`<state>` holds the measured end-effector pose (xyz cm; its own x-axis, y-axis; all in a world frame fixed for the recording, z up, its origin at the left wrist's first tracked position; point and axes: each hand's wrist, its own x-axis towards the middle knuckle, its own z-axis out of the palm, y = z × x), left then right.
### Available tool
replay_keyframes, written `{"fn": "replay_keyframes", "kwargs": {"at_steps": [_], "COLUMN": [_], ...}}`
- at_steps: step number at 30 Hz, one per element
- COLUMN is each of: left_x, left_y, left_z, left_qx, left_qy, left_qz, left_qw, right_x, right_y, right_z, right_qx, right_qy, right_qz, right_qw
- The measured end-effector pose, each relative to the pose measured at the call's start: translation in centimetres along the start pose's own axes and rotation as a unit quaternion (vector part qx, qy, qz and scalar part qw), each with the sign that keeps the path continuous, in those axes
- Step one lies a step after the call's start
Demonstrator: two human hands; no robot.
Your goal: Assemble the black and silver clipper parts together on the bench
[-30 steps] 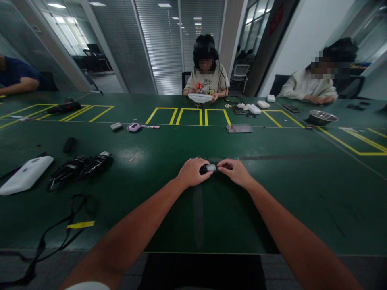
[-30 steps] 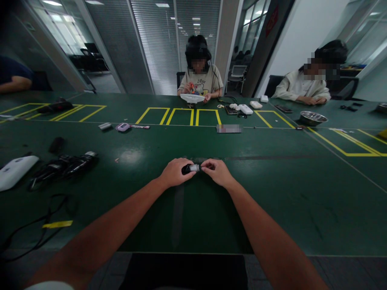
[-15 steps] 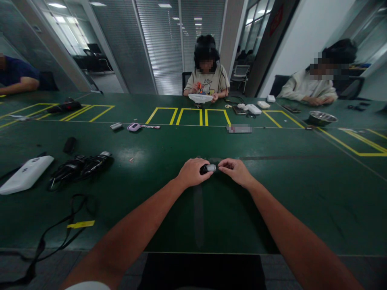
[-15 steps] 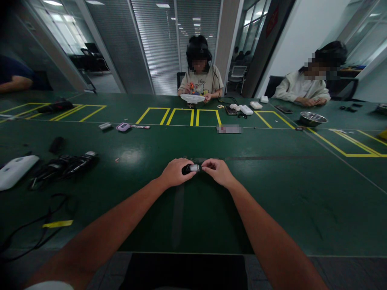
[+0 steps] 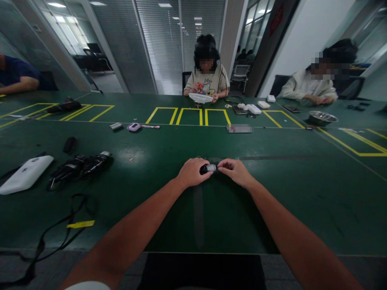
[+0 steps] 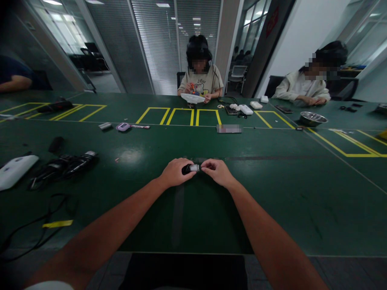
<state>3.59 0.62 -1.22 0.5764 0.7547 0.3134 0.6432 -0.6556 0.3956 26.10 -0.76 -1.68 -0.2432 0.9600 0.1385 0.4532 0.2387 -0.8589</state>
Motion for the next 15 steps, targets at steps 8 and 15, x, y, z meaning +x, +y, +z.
{"fn": "replay_keyframes", "kwargs": {"at_steps": [8, 15], "left_x": [0.06, 0.1], "left_y": [-0.05, -0.02], "left_z": [0.08, 0.18], "left_qx": [-0.004, 0.004], "left_qy": [-0.002, -0.003], "left_qz": [-0.001, -0.006], "left_qw": [1.0, 1.0], "right_x": [-0.08, -0.03], "right_y": [-0.54, -0.36], "right_z": [0.3, 0.53], "right_qx": [-0.02, -0.015], "right_qy": [0.006, 0.011], "right_qz": [-0.002, -0.01], "right_qw": [1.0, 1.0]}}
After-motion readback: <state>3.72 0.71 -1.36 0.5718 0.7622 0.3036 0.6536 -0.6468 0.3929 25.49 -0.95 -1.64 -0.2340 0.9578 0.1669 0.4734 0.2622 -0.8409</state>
